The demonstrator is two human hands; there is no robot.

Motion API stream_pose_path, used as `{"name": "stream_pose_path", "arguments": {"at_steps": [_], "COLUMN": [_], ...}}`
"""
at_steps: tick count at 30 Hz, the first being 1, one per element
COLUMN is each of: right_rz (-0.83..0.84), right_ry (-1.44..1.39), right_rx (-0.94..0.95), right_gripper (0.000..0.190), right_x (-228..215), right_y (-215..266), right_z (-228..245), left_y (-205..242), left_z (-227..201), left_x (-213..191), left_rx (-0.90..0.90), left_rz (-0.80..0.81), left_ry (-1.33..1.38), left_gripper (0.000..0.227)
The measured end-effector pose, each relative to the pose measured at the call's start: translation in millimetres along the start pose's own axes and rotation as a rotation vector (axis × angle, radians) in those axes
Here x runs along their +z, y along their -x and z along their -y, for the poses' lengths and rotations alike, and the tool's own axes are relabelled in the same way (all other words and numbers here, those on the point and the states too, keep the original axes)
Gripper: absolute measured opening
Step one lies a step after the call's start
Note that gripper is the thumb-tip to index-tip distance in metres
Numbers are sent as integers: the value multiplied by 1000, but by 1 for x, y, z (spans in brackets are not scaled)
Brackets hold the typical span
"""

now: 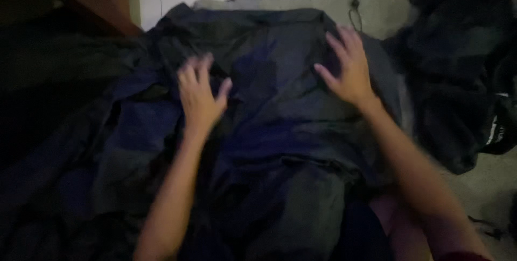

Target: The person folds a large piece of dark fabric, possibly a garment or tent material, by smoothing it out on the floor and folding the sides inward.

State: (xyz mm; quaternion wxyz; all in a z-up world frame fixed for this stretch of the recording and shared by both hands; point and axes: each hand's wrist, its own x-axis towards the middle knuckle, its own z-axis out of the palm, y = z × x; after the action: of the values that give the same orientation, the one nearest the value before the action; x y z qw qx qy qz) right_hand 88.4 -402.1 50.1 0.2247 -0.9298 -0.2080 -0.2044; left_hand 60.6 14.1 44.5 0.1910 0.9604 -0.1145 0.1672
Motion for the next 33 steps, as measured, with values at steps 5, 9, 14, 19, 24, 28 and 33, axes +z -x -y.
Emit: {"name": "stream_pose_path", "arguments": {"at_steps": [5, 9, 14, 19, 24, 28, 33], "right_rz": [272, 417, 275, 296, 649, 603, 261], "right_ry": [-88, -25, -184, -423, -148, -343, -573], "right_rx": [88, 96, -101, -383, -327, -274, -258], "right_gripper": [129, 71, 69, 86, 50, 31, 95], "right_x": [13, 17, 4, 80, 118, 103, 92], "right_y": [-51, -61, -96, -127, -100, -99, -130], "right_z": [7, 4, 94, 178, 170, 131, 180], "left_y": [-77, -65, -2, 1, -2, -3, -27], "left_z": [43, 66, 36, 36, 74, 83, 45], "left_x": [-27, -25, -57, -46, -55, -55, -88], "left_rx": [48, 204, 62, 189, 103, 46, 117], "left_rz": [218, 274, 225, 136, 104, 86, 13], "left_ry": [-50, -35, 41, 42, -132, -102, 313], "left_gripper": [118, 51, 23, 20, 22, 21, 24]}}
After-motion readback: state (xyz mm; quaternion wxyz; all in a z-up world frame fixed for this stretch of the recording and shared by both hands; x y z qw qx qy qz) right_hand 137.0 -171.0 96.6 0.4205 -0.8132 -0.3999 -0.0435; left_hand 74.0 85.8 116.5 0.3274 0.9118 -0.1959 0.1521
